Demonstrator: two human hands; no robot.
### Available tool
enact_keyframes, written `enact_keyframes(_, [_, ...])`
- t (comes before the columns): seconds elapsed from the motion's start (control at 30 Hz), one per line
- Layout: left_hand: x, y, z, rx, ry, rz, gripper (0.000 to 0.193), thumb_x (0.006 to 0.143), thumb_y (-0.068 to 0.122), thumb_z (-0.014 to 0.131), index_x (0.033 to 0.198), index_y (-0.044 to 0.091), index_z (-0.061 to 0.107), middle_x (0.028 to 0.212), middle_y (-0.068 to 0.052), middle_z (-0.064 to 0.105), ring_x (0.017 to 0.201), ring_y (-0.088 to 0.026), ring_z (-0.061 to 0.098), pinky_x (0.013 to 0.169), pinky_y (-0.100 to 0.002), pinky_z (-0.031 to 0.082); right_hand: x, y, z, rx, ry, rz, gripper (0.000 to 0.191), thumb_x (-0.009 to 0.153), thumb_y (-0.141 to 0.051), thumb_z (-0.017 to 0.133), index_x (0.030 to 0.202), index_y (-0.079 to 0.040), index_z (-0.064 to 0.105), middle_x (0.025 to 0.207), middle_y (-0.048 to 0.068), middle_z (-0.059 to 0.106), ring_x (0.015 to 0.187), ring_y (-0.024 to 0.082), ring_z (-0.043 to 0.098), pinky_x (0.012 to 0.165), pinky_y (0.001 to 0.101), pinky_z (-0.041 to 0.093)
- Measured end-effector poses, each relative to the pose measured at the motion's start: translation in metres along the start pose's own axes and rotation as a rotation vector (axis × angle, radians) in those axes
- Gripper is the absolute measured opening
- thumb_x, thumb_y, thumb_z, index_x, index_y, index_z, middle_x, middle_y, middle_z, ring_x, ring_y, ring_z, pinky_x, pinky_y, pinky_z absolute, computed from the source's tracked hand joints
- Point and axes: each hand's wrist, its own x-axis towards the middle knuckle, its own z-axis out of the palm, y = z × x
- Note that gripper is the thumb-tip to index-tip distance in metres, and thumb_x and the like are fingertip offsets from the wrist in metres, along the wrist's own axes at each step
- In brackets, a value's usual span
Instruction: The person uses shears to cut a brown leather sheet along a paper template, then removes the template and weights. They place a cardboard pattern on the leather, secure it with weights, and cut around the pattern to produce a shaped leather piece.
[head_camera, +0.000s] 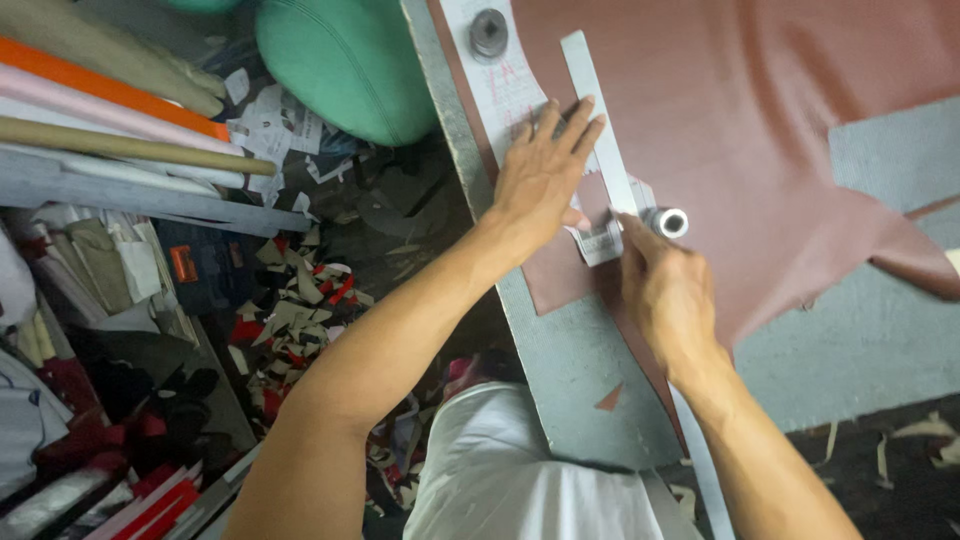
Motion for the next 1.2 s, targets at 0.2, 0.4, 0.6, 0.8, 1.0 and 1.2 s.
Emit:
enact_keyframes(0.2, [-0.007,-0.011,0.003,-0.061,0.139,0.09,0.124,0.05,0.047,0.097,0.152,0.004,0.039,0.159,-0.014,0.033,0.14,-0.043,0.039,0.117,-0.053,0.035,0.002,-0.026,0.0,0.444,0.02,0.127,0.032,0.105,-0.014,0.058,0.136,-0.01,0.066,0.069,0.021,0.063,0.06,0.026,0.06,0.059,0.0384,0.05])
enact_keyframes(0.4, [-0.005,-0.009,0.006,-0.044,0.132,0.075,0.123,0.049,0.041,0.097,0.152,0.004,0.04,0.159,-0.012,0.034,0.138,-0.041,0.041,0.115,-0.053,0.036,0.015,-0.023,0.015,0.323,0.064,0.033,0.031,0.103,-0.01,0.062,0.133,-0.007,0.07,0.07,0.02,0.065,0.059,0.023,0.063,0.062,0.0388,0.051])
enact_keyframes(0.6, [-0.005,-0.01,0.005,-0.011,0.175,0.097,0.121,0.048,0.036,0.098,0.15,0.004,0.042,0.159,-0.014,0.034,0.139,-0.042,0.041,0.115,-0.052,0.038,0.017,-0.016,0.028,0.387,0.154,-0.183,0.032,0.104,-0.006,0.058,0.135,-0.003,0.066,0.095,0.021,0.071,0.082,0.023,0.072,0.075,0.0372,0.056])
enact_keyframes(0.8, [-0.008,-0.01,0.003,-0.094,0.161,0.094,0.124,0.047,0.039,0.098,0.15,0.002,0.04,0.158,-0.015,0.033,0.139,-0.044,0.04,0.113,-0.055,0.037,0.02,-0.02,0.017,0.244,0.021,0.152,0.038,0.098,-0.006,0.062,0.135,-0.01,0.07,0.08,0.023,0.069,0.069,0.034,0.068,0.069,0.044,0.051])
enact_keyframes(1.0, [-0.005,-0.008,0.003,0.07,0.144,0.084,0.121,0.05,0.03,0.098,0.153,0.006,0.04,0.162,-0.012,0.033,0.141,-0.04,0.041,0.114,-0.049,0.039,0.02,-0.026,0.025,0.257,0.235,-0.245,0.026,0.102,-0.007,0.063,0.127,-0.005,0.07,0.098,0.025,0.071,0.09,0.037,0.072,0.081,0.0436,0.056])
enact_keyframes(1.2, [-0.005,-0.007,0.003,-0.061,0.155,0.084,0.123,0.047,0.039,0.099,0.149,0.004,0.04,0.159,-0.015,0.033,0.14,-0.044,0.039,0.112,-0.054,0.038,0.02,-0.018,0.024,0.252,0.017,0.204,0.035,0.101,-0.008,0.061,0.135,-0.011,0.069,0.089,0.027,0.07,0.083,0.04,0.072,0.079,0.0469,0.054])
